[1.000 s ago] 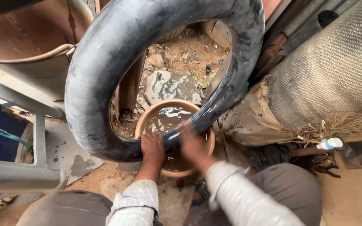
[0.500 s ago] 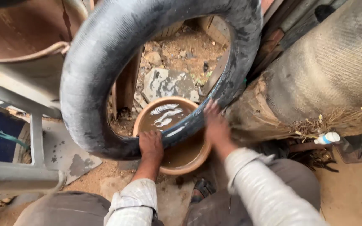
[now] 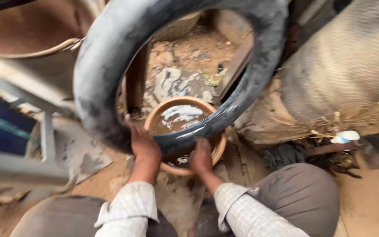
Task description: Checking a motorcycle tire tube for leaks by submerging sections in a container of water and observing for bubbles.
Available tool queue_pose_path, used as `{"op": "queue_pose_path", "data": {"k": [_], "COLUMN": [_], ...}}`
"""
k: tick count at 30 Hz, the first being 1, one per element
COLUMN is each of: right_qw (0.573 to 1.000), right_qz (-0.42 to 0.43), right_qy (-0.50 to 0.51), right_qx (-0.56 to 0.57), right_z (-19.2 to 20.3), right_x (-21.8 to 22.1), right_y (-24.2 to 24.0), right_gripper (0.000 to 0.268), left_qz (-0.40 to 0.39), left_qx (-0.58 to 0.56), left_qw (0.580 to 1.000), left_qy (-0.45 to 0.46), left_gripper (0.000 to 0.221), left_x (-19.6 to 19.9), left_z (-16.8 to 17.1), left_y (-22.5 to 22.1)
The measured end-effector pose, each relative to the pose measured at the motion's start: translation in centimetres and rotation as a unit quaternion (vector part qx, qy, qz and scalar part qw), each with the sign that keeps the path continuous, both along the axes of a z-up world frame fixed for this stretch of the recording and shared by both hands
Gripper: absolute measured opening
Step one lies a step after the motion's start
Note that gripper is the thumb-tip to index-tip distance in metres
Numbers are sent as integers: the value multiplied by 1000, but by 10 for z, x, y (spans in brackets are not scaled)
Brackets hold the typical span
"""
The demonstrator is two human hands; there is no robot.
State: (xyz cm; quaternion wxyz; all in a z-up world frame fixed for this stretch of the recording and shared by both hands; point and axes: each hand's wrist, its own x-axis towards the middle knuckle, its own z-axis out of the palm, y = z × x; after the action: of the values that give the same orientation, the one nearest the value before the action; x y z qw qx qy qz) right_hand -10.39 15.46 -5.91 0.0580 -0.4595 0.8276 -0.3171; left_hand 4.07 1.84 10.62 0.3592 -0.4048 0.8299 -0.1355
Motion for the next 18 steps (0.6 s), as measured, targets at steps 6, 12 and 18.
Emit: {"op": "queue_pose_path", "data": {"k": [6, 12, 18], "right_qw": [748, 712, 674], "right_qz": [-267, -213, -9], "right_qy": [-607, -664, -710], "right_qx": [-20, 77, 206], "right_z": [-159, -122, -14], "right_x": [-86, -88, -92], "right_y": [-11, -21, -30], "right_gripper": [21, 16, 28], "left_qz": [-25, -18, -3], "left_qx": [4, 26, 56], "left_qw": [997, 987, 982], "left_qy": [72, 158, 180], "left_gripper": [58, 49, 38], "left_x": [-8, -10, -20], "left_z": [-34, -75, -82], "left_y": [11, 0, -11]}}
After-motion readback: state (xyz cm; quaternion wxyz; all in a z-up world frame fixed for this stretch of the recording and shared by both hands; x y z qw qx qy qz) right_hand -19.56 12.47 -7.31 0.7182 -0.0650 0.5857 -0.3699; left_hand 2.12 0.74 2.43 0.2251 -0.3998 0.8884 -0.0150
